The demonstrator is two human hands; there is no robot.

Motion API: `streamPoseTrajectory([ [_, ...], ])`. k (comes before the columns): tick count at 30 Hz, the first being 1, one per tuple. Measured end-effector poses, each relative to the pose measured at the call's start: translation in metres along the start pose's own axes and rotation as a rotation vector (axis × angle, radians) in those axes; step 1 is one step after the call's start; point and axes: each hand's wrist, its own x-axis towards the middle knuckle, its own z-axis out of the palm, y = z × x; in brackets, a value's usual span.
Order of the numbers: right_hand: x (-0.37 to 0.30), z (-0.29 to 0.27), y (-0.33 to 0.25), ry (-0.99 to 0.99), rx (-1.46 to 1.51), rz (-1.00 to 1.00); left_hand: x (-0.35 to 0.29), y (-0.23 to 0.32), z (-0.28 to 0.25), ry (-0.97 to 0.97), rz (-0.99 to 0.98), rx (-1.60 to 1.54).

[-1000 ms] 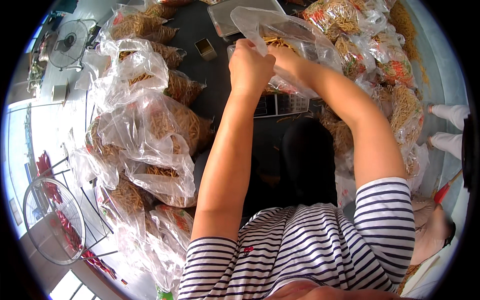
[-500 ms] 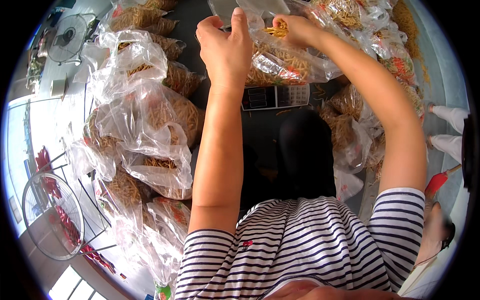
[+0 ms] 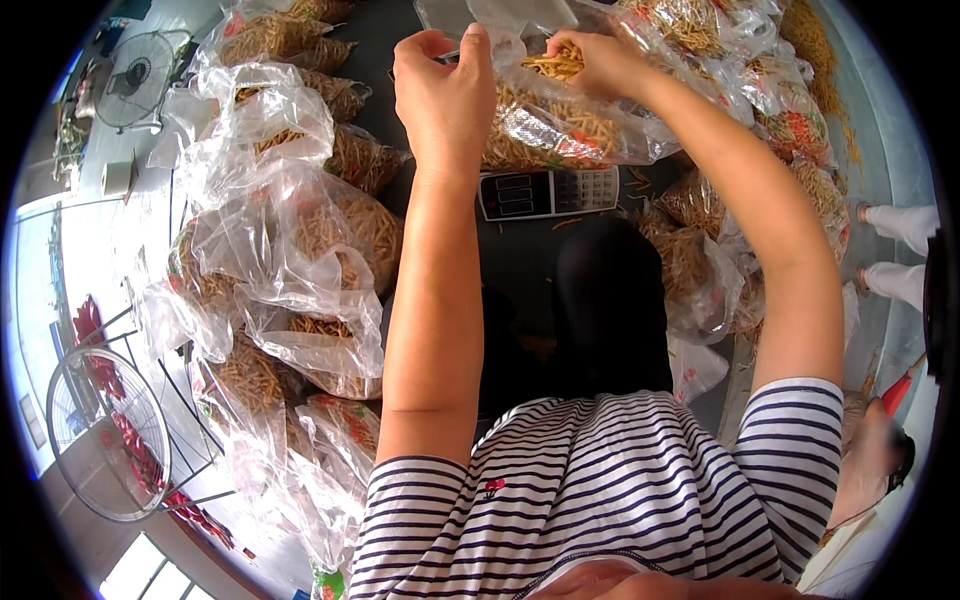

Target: The person weighs portions of snacks using a digital scale and transfers them into plastic bags by hand.

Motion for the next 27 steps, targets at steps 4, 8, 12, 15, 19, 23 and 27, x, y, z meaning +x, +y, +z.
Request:
streamPoseTrajectory([
  [4,0.002,0.004,0.002,0.149,-0.017,-0.158,0.0,0.0,0.0,-0.016,0.048,0.015],
  [8,0.0,0.0,0.001,0.146,-0.045,-0.159,0.0,0.002,-0.002,-0.006,0.051,0.018],
  [12,-0.001,-0.004,-0.004,0.142,-0.113,-0.126,-0.003,0.01,-0.004,-0.042,0.035,-0.015],
  [15,-0.001,-0.005,-0.007,0.228,-0.107,-0.188,-0.007,0.016,-0.007,-0.012,0.011,0.035],
  [19,0.001,-0.007,-0.006,0.144,-0.017,-0.141,-0.007,0.02,-0.01,-0.034,0.028,0.036],
  [23,0.002,-0.009,-0.005,0.156,-0.016,-0.158,-0.007,0.019,-0.011,-0.031,0.026,0.033],
  [27,0.0,-0.01,-0.008,0.146,-0.03,-0.146,-0.008,0.019,-0.011,-0.018,0.048,0.037],
])
